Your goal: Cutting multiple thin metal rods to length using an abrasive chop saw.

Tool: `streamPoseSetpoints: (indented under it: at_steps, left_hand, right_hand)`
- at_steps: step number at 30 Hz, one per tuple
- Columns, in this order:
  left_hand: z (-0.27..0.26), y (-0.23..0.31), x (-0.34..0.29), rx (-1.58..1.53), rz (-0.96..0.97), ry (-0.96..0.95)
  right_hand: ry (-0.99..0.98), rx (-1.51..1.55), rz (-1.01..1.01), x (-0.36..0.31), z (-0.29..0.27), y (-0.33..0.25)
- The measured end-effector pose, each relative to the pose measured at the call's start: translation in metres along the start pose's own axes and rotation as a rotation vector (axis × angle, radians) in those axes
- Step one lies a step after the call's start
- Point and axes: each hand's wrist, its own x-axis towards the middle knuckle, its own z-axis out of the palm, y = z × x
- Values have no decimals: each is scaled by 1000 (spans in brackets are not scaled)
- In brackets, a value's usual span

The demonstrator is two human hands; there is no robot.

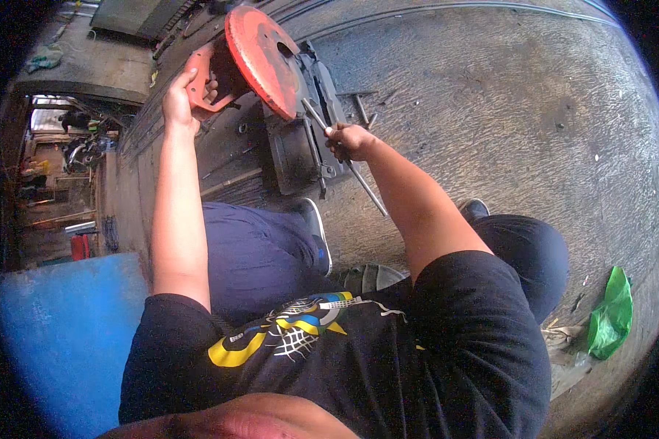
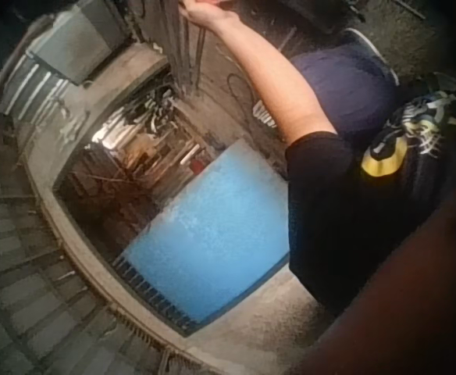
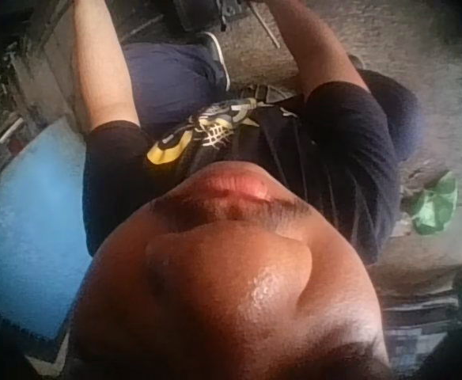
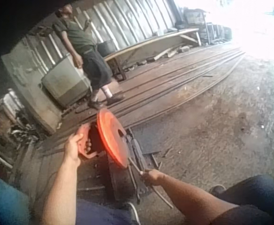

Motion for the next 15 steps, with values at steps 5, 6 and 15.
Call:
streamPoseSetpoints:
  at_steps: [5, 6, 15]
  left_hand:
    - [1, 1, 0, -11, -5, -13]
    - [1, 1, -1, -10, 1, -3]
    - [6, 3, -5, -48, 3, 24]
  right_hand:
    - [13, -11, -5, 1, 1, 1]
    - [47, -19, 5, 0, 2, 0]
    - [-18, -72, -29, -6, 7, -5]
